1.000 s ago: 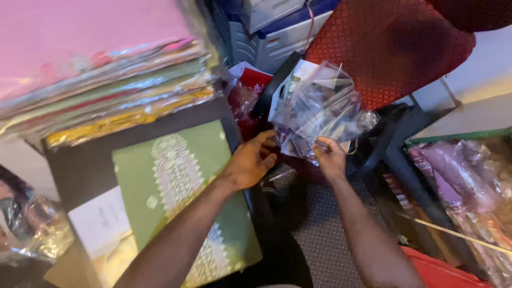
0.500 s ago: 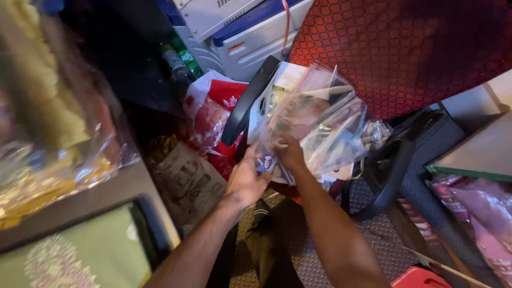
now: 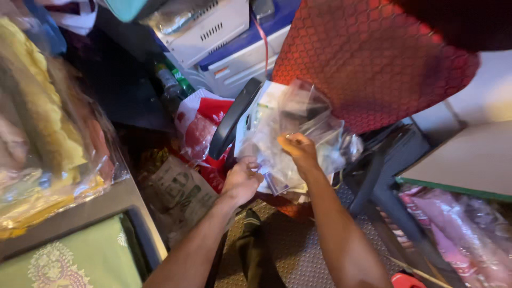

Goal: The person picks up a packaged garment from a shelf, removes the garment and its paper insert from a plastic bag, unfolds a large fabric piece, refolds it, and then places the garment back into the plastic bag before setting it on a chair.

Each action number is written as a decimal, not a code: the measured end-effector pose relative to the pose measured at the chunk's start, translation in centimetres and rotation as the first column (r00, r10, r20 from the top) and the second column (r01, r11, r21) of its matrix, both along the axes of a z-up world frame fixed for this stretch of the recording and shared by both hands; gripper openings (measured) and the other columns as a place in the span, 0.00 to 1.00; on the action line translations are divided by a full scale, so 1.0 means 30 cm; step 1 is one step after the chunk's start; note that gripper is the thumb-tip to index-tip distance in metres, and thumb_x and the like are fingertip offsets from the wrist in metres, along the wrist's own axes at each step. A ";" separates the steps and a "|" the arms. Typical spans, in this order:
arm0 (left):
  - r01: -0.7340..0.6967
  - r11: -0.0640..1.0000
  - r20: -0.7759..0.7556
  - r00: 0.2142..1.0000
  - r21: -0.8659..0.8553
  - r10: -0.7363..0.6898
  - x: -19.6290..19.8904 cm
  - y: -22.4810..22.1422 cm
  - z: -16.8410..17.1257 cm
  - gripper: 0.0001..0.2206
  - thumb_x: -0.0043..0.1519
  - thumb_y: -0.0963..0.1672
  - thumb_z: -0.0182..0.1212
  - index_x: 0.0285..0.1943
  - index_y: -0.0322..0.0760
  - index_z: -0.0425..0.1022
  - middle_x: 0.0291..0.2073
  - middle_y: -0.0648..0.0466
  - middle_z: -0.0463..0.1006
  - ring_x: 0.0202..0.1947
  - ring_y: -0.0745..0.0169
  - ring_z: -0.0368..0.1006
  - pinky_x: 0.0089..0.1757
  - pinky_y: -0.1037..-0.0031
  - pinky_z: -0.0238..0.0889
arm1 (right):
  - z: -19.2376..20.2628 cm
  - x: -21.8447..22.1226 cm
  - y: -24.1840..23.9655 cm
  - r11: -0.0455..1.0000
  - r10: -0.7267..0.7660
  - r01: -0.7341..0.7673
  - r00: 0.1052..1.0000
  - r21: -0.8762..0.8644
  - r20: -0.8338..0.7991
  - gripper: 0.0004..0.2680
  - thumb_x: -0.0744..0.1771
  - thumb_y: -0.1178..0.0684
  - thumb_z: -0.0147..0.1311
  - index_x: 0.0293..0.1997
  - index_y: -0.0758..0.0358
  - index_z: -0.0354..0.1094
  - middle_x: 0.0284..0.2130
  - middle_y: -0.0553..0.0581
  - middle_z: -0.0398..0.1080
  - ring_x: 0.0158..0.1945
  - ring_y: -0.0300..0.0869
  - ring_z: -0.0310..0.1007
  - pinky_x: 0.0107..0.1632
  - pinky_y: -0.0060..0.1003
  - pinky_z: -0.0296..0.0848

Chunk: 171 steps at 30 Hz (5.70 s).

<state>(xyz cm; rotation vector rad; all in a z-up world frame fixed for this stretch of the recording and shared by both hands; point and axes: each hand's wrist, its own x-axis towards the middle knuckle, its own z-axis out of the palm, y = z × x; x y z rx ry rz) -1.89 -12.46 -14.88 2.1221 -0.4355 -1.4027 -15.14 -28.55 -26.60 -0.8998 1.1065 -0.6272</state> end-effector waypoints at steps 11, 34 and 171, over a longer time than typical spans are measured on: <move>0.404 0.899 0.198 0.908 -0.168 -0.370 -0.139 -0.134 0.440 0.28 0.62 0.48 0.61 0.74 0.48 0.62 0.66 0.48 0.71 0.66 0.47 0.68 0.61 0.53 0.64 | 0.734 -0.108 -0.201 0.953 -0.123 0.118 0.992 -0.280 0.000 0.10 0.65 0.51 0.68 0.39 0.58 0.66 0.38 0.59 0.75 0.38 0.43 0.78 0.43 0.40 0.79; -0.704 0.649 -0.442 0.700 -0.290 0.561 0.131 1.048 0.893 0.10 0.61 0.40 0.64 0.49 0.25 0.81 0.43 0.33 0.87 0.39 0.42 0.84 0.38 0.64 0.74 | 1.444 -0.030 1.114 -0.170 0.827 -0.432 0.427 -0.886 -0.367 0.05 0.59 0.68 0.52 0.27 0.65 0.63 0.47 0.62 0.78 0.48 0.53 0.80 0.48 0.45 0.77; -0.255 0.967 0.969 0.241 0.005 0.059 -0.097 1.799 0.483 0.06 0.66 0.44 0.52 0.50 0.45 0.68 0.40 0.55 0.74 0.41 0.53 0.80 0.33 0.64 0.77 | 0.957 -0.185 1.351 0.948 0.317 -0.291 0.843 0.128 -0.434 0.41 0.53 0.44 0.82 0.64 0.74 0.51 0.46 0.68 0.60 0.44 0.48 0.66 0.41 0.35 0.74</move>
